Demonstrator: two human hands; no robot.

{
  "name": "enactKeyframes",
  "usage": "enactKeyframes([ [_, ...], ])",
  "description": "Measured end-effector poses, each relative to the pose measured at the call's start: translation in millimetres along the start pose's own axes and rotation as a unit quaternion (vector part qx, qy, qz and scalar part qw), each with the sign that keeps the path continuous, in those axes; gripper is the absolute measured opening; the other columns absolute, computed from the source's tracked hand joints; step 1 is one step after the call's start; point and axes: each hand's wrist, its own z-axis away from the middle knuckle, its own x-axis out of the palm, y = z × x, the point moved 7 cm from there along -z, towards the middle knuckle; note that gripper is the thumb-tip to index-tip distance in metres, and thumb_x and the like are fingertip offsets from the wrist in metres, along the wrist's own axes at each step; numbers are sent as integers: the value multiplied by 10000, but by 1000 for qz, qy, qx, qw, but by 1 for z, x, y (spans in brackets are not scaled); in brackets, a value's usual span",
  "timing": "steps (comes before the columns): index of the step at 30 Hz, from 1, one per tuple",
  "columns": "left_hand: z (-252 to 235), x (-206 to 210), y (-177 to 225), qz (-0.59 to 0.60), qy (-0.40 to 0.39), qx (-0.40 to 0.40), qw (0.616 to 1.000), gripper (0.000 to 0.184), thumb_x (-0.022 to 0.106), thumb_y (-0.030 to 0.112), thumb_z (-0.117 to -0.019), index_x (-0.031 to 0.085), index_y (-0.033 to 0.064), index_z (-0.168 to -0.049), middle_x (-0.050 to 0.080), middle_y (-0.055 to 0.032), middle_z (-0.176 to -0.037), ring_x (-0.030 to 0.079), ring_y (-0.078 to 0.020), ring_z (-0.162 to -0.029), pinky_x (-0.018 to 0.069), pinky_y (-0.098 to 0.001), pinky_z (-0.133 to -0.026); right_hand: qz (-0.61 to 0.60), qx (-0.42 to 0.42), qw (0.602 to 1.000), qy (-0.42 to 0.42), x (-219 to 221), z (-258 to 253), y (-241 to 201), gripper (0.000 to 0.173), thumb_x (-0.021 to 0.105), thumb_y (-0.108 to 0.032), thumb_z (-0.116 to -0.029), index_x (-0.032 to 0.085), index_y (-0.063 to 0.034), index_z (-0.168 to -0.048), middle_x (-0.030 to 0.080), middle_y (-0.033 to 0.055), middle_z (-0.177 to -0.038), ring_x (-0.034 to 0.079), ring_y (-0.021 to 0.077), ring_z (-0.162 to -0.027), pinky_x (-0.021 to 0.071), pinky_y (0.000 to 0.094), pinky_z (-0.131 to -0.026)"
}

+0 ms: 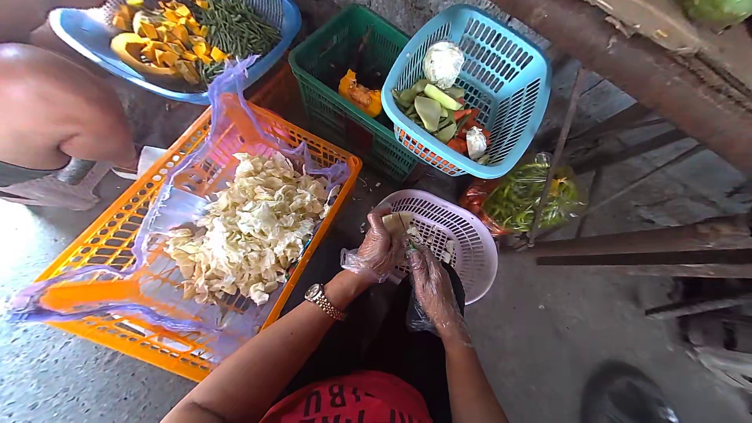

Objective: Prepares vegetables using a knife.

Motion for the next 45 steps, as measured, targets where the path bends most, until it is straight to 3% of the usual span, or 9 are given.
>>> enactKeyframes([
  [9, 2, 2, 6, -64, -2, -25, 998, 525, 564, 13, -960, 337, -147, -1405, 616, -311, -1182, 653, -345, -1090, 507, -447, -988, 20, 6, 999, -32, 5, -6, 1, 464, 381, -278, -1096, 597, 83, -1291, 681, 238, -1127, 664, 305, -1063, 494, 453, -965],
  [13, 4, 3, 2, -64, 9, -21, 998, 518, 562, 13, -959, 341, -140, -1402, 628, -294, -1146, 670, -316, -1031, 532, -443, -941, 26, 21, 998, -50, 6, -8, 0, 453, 376, -256, -1100, 597, 90, -1293, 676, 254, -1152, 661, 321, -1094, 485, 460, -990],
  [16, 6, 4, 0, -61, 24, -3, 998, 471, 544, 18, -971, 364, -136, -1379, 638, -268, -1107, 674, -287, -987, 543, -426, -910, 45, 27, 997, -60, 4, -10, 0, 469, 364, -281, -1100, 607, 81, -1271, 681, 248, -1123, 663, 334, -1073, 489, 480, -964],
  [20, 8, 5, 1, -127, 12, 9, 992, 464, 558, 56, -974, 406, -124, -1373, 673, -252, -1068, 689, -334, -997, 544, -473, -915, 89, 37, 993, -60, 2, -16, 3, 489, 352, -315, -1103, 622, 70, -1237, 685, 246, -1081, 669, 350, -1048, 492, 506, -938],
  [25, 8, 6, 5, -119, -2, 27, 992, 446, 572, 46, -964, 429, -126, -1350, 670, -258, -1064, 688, -342, -986, 543, -474, -910, 147, 37, 988, -27, 1, -17, 6, 474, 377, -326, -1095, 635, 51, -1222, 700, 240, -1028, 689, 376, -998, 511, 534, -878],
  [30, 3, 3, 5, -85, 14, -8, 996, 439, 581, 40, -961, 426, -116, -1340, 659, -240, -1053, 678, -296, -952, 545, -440, -893, 189, 56, 980, -4, 0, -6, 8, 477, 395, -355, -1093, 625, 30, -1257, 716, 225, -986, 709, 391, -935, 533, 543, -822],
  [36, 7, 15, 0, -87, -33, -1, 996, 474, 577, 80, -984, 399, -117, -1377, 666, -259, -1088, 684, -323, -1012, 537, -459, -936, 176, 93, 980, -20, 3, -17, 13, 466, 359, -302, -1107, 590, 42, -1321, 696, 255, -1125, 675, 395, -1086, 497, 537, -942],
  [42, 3, -1, 4, -82, -2, -29, 996, 508, 579, 37, -966, 366, -100, -1406, 639, -276, -1172, 677, -334, -1049, 535, -471, -950, 210, 125, 969, -28, -9, 0, 34, 511, 357, -386, -1103, 587, 14, -1322, 705, 225, -1099, 691, 392, -1031, 515, 571, -892],
  [45, 5, 3, 4, -28, -29, 37, 998, 495, 571, 26, -944, 374, -129, -1371, 635, -275, -1139, 671, -299, -1023, 540, -439, -924, 182, 150, 970, -51, -26, 11, 45, 503, 344, -367, -1110, 592, 20, -1314, 686, 238, -1168, 662, 394, -1111, 476, 583, -962],
])
